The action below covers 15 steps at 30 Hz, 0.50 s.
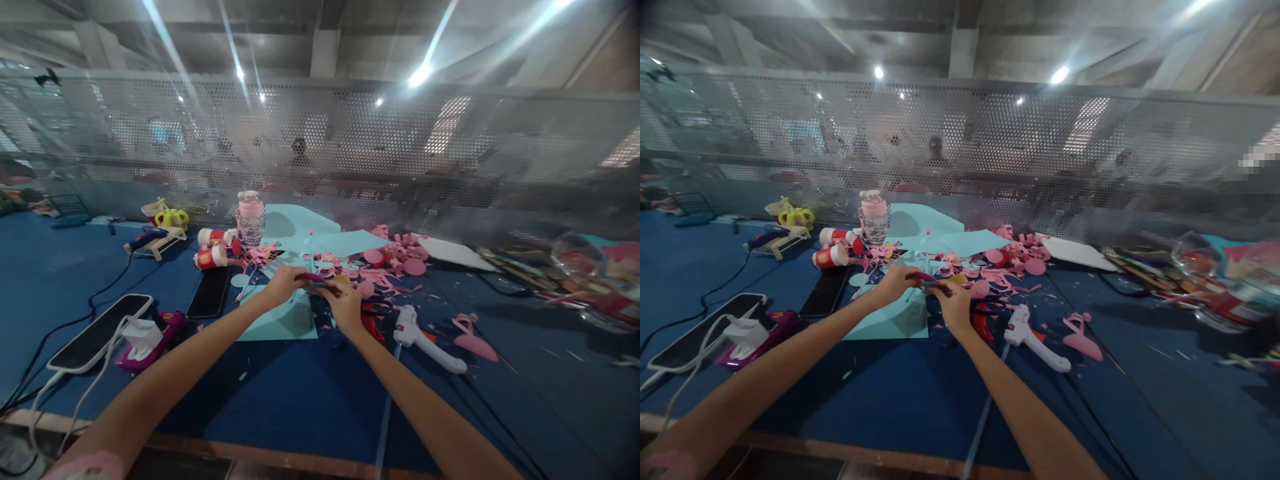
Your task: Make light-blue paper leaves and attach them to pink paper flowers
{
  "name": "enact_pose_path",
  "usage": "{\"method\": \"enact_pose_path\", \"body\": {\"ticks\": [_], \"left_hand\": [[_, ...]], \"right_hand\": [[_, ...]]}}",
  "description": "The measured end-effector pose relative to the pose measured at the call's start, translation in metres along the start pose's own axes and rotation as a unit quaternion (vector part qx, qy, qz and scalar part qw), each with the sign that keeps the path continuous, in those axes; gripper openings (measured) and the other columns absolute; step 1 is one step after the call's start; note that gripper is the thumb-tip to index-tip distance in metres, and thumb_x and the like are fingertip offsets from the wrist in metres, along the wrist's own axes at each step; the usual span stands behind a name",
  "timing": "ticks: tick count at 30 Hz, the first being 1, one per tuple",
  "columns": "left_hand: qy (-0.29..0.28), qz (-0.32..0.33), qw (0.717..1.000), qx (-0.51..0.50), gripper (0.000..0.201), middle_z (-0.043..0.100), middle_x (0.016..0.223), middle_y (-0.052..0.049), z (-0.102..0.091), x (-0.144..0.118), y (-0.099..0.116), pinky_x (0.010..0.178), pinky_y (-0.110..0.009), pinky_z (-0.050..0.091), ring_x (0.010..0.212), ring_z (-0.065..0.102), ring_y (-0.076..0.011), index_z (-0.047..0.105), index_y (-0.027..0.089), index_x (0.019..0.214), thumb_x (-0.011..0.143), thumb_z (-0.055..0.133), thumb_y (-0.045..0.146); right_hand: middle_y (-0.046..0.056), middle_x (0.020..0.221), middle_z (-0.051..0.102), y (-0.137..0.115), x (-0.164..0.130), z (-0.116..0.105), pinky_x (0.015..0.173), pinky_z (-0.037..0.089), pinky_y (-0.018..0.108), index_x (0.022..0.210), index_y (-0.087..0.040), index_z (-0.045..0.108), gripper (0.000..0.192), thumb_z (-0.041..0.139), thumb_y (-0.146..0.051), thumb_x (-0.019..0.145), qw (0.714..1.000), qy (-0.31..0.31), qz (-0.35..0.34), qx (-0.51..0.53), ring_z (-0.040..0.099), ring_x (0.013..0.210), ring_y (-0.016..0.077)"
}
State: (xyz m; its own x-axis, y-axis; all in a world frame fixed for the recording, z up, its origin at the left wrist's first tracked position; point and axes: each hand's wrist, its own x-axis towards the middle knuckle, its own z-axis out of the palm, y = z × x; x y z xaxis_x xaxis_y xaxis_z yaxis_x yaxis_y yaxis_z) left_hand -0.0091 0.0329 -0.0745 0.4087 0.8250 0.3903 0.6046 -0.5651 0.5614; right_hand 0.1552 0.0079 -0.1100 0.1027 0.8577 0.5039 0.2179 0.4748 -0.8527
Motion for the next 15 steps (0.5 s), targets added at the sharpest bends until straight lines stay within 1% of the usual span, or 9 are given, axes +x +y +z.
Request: {"method": "enact_pose_path", "body": {"ticks": [2, 5, 7, 9, 11, 12, 13, 15], "left_hand": [[-0.021, 0.007, 1.0, -0.009, 0.016, 0.06, 0.056, 0.0, -0.003, 0.001, -0.004, 0.052, -0.018, 0.035, 0.054, 0.05, -0.0089, 0.065, 0.011, 0.069, 0.077, 0.051, 0.013], [-0.039, 0.012, 0.998, -0.042, 0.017, 0.063, 0.061, -0.002, -0.008, 0.003, -0.009, 0.054, -0.018, 0.039, 0.057, 0.056, -0.0096, 0.063, 0.01, 0.072, 0.078, 0.047, 0.01], [-0.047, 0.032, 0.998, -0.037, 0.016, 0.064, 0.063, -0.003, -0.012, 0.003, -0.013, 0.054, -0.018, 0.04, 0.058, 0.058, -0.0104, 0.063, 0.01, 0.073, 0.08, 0.048, 0.012], [-0.052, 0.094, 0.994, -0.004, 0.015, 0.065, 0.064, -0.003, -0.018, 0.003, -0.017, 0.057, -0.018, 0.041, 0.062, 0.06, -0.0113, 0.064, 0.012, 0.074, 0.081, 0.05, 0.016], [-0.052, 0.178, 0.982, 0.024, 0.016, 0.067, 0.069, -0.005, -0.022, 0.003, -0.02, 0.062, -0.019, 0.043, 0.067, 0.061, -0.0121, 0.065, 0.013, 0.078, 0.082, 0.051, 0.02], [-0.051, 0.216, 0.975, 0.032, 0.017, 0.068, 0.072, -0.006, -0.024, 0.002, -0.021, 0.064, -0.019, 0.043, 0.069, 0.062, -0.0123, 0.065, 0.013, 0.08, 0.082, 0.051, 0.022], [-0.051, 0.247, 0.967, 0.038, 0.018, 0.068, 0.075, -0.008, -0.025, 0.002, -0.021, 0.066, -0.02, 0.044, 0.071, 0.063, -0.0124, 0.065, 0.013, 0.083, 0.083, 0.05, 0.022], [-0.058, 0.293, 0.953, 0.055, 0.02, 0.069, 0.08, -0.009, -0.026, 0.001, -0.02, 0.066, -0.019, 0.044, 0.072, 0.063, -0.0124, 0.065, 0.013, 0.085, 0.084, 0.048, 0.022]], "right_hand": [[0.003, 0.066, 0.068, -0.002, 0.0, 0.001, 0.062, 0.053, 0.034, 0.072, -0.017, 0.066, 0.019, 0.068, -0.033, 0.061, 0.999, -0.014, 0.023, 0.02, 0.064, 0.061, 0.0198], [0.003, 0.068, 0.067, -0.004, -0.001, 0.001, 0.064, 0.052, 0.034, 0.073, -0.017, 0.064, 0.022, 0.068, -0.035, 0.061, 0.997, -0.035, 0.056, 0.049, 0.064, 0.062, 0.0194], [0.003, 0.068, 0.066, -0.006, -0.001, 0.001, 0.065, 0.052, 0.033, 0.073, -0.017, 0.063, 0.025, 0.07, -0.036, 0.06, 0.994, -0.051, 0.068, 0.062, 0.063, 0.063, 0.0186], [0.003, 0.072, 0.064, -0.006, 0.0, 0.0, 0.062, 0.051, 0.032, 0.078, -0.017, 0.062, 0.029, 0.068, -0.039, 0.06, 0.987, -0.087, 0.083, 0.107, 0.062, 0.067, 0.0181], [0.004, 0.077, 0.062, -0.007, 0.002, -0.002, 0.058, 0.05, 0.029, 0.083, -0.018, 0.06, 0.033, 0.062, -0.046, 0.065, 0.973, -0.121, 0.1, 0.171, 0.06, 0.069, 0.0172], [0.003, 0.076, 0.061, -0.008, 0.003, -0.002, 0.054, 0.049, 0.028, 0.083, -0.018, 0.059, 0.035, 0.057, -0.049, 0.067, 0.967, -0.129, 0.105, 0.193, 0.058, 0.067, 0.016], [0.002, 0.072, 0.059, -0.008, 0.004, -0.003, 0.05, 0.046, 0.026, 0.081, -0.018, 0.058, 0.035, 0.054, -0.051, 0.069, 0.964, -0.129, 0.109, 0.204, 0.056, 0.062, 0.0142], [-0.002, 0.06, 0.051, -0.011, 0.006, -0.005, 0.045, 0.041, 0.023, 0.077, -0.019, 0.055, 0.033, 0.056, -0.05, 0.068, 0.969, -0.118, 0.103, 0.19, 0.048, 0.051, 0.0103]]}}
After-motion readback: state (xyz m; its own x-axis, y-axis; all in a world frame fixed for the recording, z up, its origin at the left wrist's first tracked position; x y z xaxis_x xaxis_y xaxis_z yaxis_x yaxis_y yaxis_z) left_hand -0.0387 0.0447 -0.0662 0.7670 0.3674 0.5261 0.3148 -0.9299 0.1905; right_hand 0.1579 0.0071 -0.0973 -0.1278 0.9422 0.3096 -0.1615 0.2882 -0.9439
